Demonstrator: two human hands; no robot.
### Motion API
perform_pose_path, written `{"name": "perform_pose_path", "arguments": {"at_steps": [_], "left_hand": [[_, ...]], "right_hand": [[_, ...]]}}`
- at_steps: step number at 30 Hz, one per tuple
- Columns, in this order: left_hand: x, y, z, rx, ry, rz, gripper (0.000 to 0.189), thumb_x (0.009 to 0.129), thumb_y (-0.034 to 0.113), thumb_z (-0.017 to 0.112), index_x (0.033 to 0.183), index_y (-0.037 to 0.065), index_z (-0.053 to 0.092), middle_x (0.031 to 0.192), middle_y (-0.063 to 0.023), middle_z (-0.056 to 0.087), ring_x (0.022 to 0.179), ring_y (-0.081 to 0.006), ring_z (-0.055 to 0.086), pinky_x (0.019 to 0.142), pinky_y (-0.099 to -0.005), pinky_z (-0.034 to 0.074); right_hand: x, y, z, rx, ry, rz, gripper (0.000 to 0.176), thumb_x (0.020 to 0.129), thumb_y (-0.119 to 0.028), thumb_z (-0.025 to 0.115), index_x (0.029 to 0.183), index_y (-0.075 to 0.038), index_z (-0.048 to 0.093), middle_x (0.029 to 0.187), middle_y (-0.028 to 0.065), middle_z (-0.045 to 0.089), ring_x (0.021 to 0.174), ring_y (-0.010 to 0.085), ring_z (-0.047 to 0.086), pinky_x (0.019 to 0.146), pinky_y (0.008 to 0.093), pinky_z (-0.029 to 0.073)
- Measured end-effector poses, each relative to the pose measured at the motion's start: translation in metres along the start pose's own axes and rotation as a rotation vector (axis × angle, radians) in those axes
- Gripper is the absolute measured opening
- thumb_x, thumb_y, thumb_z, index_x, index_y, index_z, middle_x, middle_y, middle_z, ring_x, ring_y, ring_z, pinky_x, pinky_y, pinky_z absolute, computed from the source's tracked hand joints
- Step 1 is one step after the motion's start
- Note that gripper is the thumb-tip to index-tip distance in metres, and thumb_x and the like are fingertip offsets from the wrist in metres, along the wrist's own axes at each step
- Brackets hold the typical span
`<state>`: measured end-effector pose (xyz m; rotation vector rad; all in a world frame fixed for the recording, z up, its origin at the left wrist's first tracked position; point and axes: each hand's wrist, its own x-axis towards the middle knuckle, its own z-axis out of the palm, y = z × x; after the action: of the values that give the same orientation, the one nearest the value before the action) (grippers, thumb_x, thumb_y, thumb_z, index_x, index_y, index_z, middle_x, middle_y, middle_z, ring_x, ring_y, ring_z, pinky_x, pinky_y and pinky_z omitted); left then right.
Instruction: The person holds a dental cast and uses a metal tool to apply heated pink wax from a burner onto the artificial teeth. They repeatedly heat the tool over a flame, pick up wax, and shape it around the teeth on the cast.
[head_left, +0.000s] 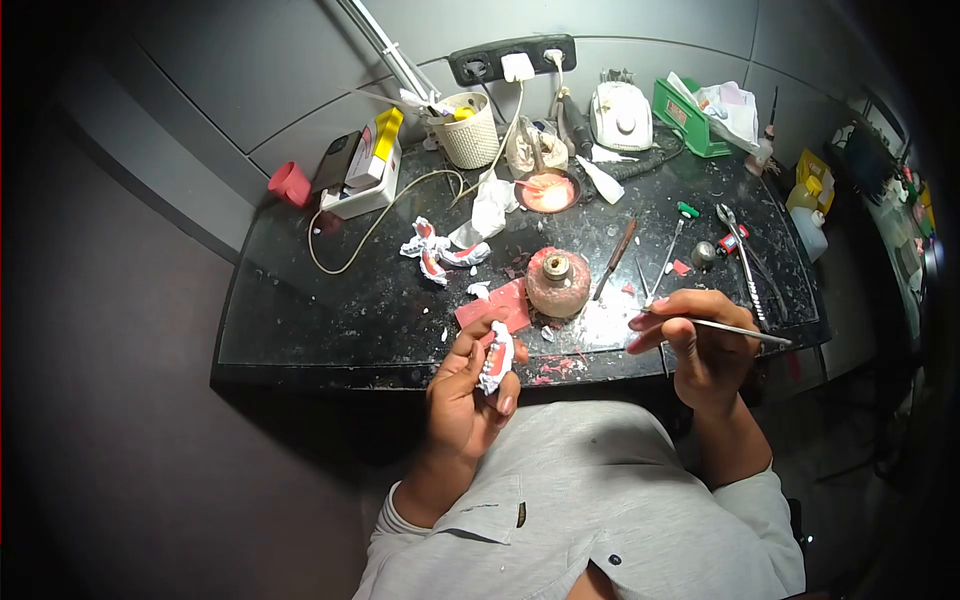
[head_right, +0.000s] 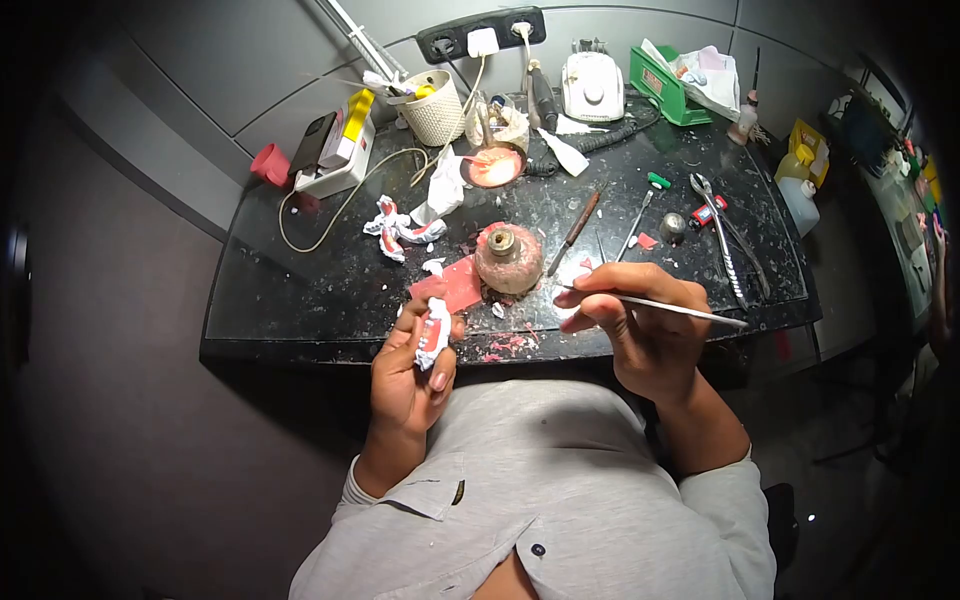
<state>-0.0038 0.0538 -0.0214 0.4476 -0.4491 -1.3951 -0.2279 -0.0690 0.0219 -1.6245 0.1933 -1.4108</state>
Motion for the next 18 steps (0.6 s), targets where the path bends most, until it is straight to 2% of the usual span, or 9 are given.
{"name": "perform_pose_path", "arguments": {"at_steps": [2,3,5,6,9,11,13,16,18], "left_hand": [[-0.001,0.002,0.014,0.058,0.163,-0.054,0.049,0.104,0.017,0.040,0.147,-0.006,0.031,0.118,-0.0253,0.056,0.059,-0.0179,0.057,0.049,-0.0252,0.048],[-0.002,0.002,0.013,0.053,0.163,-0.051,0.049,0.104,0.017,0.040,0.147,-0.006,0.031,0.118,-0.0253,0.056,0.059,-0.0179,0.057,0.049,-0.0252,0.048],[-0.003,0.003,0.011,0.029,-0.174,-0.108,0.067,0.103,0.027,0.048,0.151,-0.009,0.020,0.122,-0.0235,0.054,0.073,-0.0194,0.058,0.057,-0.0275,0.048],[-0.005,0.005,0.013,0.175,-0.203,-0.133,0.078,0.101,0.032,0.056,0.153,-0.008,0.015,0.125,-0.0226,0.053,0.077,-0.0194,0.059,0.057,-0.0272,0.048],[-0.011,0.004,0.025,0.313,-0.229,-0.137,0.078,0.100,0.029,0.057,0.153,-0.009,0.013,0.126,-0.0227,0.051,0.078,-0.0206,0.061,0.057,-0.0274,0.049],[-0.011,0.002,0.025,0.313,-0.239,-0.136,0.078,0.101,0.034,0.054,0.153,-0.009,0.014,0.123,-0.0217,0.051,0.077,-0.0219,0.063,0.056,-0.0275,0.049],[-0.010,-0.003,0.014,0.098,-0.321,-0.208,0.079,0.102,0.041,0.048,0.152,-0.010,0.015,0.120,-0.0206,0.051,0.075,-0.0221,0.063,0.054,-0.0276,0.048],[-0.013,-0.008,0.011,0.105,-0.333,-0.208,0.076,0.103,0.049,0.039,0.150,-0.008,0.021,0.114,-0.0192,0.054,0.075,-0.0227,0.063,0.058,-0.0301,0.050],[-0.016,-0.009,0.012,0.160,-0.309,-0.223,0.077,0.101,0.055,0.036,0.149,-0.005,0.025,0.110,-0.0166,0.056,0.079,-0.0225,0.063,0.065,-0.0336,0.052]], "right_hand": [[0.000,0.000,0.003,-0.040,0.003,0.013,0.022,0.097,-0.010,0.064,0.101,0.012,0.062,0.088,0.0189,0.069,0.079,0.0229,0.073,0.063,0.0330,0.065],[0.000,-0.001,0.004,-0.043,-0.003,0.036,0.018,0.097,-0.005,0.062,0.103,0.012,0.062,0.090,0.0201,0.070,0.081,0.0234,0.073,0.066,0.0329,0.065],[0.001,-0.003,0.000,-0.091,-0.071,0.051,0.013,0.095,0.006,0.058,0.107,0.011,0.061,0.097,0.0227,0.070,0.085,0.0244,0.073,0.072,0.0321,0.064],[0.001,-0.004,0.000,-0.092,-0.075,0.047,0.014,0.094,0.007,0.058,0.107,0.012,0.061,0.097,0.0225,0.070,0.085,0.0245,0.073,0.073,0.0320,0.064],[0.000,-0.009,0.010,-0.072,-0.051,0.063,0.018,0.091,0.011,0.060,0.109,0.010,0.062,0.096,0.0227,0.071,0.088,0.0246,0.074,0.073,0.0322,0.063],[0.000,-0.014,0.008,-0.231,-0.179,0.031,0.018,0.089,0.011,0.063,0.107,0.009,0.065,0.096,0.0212,0.073,0.089,0.0242,0.074,0.073,0.0317,0.061],[0.004,-0.016,0.011,-0.400,-0.292,-0.136,0.018,0.086,0.005,0.069,0.105,0.004,0.069,0.100,0.0198,0.073,0.088,0.0285,0.074,0.075,0.0322,0.060],[-0.003,-0.016,0.026,-0.397,-0.371,-0.190,0.024,0.085,0.000,0.073,0.109,0.003,0.069,0.113,0.0209,0.069,0.096,0.0310,0.073,0.081,0.0352,0.060],[-0.007,-0.014,0.036,-0.390,-0.407,-0.210,0.026,0.084,-0.001,0.074,0.108,0.005,0.067,0.109,0.0212,0.069,0.097,0.0321,0.072,0.081,0.0375,0.061]]}}
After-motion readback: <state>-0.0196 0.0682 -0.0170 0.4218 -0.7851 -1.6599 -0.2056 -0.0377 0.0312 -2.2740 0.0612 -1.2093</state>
